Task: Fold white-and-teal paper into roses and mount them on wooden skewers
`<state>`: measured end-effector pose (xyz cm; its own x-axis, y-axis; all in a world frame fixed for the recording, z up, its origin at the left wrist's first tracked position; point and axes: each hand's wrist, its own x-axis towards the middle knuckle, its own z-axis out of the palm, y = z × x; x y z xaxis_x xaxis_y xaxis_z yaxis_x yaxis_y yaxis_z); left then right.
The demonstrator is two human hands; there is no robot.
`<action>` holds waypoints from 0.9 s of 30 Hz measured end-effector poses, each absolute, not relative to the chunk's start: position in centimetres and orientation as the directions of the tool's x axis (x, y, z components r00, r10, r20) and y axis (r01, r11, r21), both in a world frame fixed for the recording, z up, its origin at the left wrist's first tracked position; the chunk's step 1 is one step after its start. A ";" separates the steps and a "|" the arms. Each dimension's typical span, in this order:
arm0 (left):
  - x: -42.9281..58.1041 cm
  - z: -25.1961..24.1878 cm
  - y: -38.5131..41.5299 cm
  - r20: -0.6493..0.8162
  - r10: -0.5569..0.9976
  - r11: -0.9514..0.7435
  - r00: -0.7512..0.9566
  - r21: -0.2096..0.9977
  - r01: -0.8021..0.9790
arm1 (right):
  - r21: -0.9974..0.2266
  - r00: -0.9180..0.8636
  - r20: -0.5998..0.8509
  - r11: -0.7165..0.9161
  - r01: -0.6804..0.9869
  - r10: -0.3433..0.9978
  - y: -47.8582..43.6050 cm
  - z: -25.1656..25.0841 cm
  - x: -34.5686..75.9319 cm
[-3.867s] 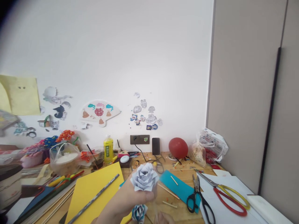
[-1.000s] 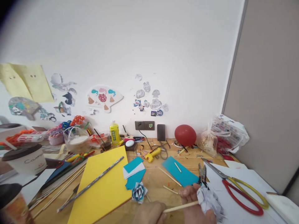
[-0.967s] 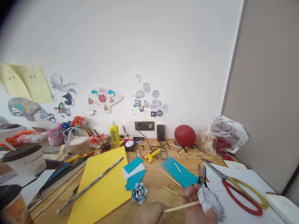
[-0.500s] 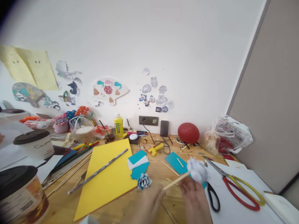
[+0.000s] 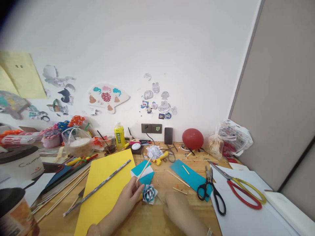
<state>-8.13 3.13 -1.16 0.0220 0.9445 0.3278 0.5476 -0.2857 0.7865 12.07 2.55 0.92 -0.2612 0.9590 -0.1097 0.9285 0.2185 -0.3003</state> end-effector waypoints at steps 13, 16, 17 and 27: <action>-11.9 0.3 3.9 0.362 0.904 -0.034 -0.229 0.594 0.804 | -0.535 -0.151 0.052 0.156 0.831 0.987 5.4 -2.5 13.0; -14.2 0.7 3.9 0.344 0.891 0.081 -0.296 0.522 0.849 | -0.572 -0.153 0.055 0.157 0.805 0.987 5.3 -2.6 12.9; -14.8 0.7 3.9 0.334 0.888 0.115 -0.315 0.503 0.857 | -0.584 -0.155 0.060 0.160 0.796 0.986 5.2 -2.7 12.9; -15.8 0.6 4.2 0.355 0.871 0.135 -0.340 0.493 0.860 | -0.795 -0.108 0.143 0.179 0.579 0.984 6.0 -3.8 13.0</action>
<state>-15.78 4.22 0.56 -0.3398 0.8709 0.3551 0.8597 0.1345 0.4927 13.00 6.02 -3.85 -0.1078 0.9838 0.1431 0.5793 0.1791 -0.7952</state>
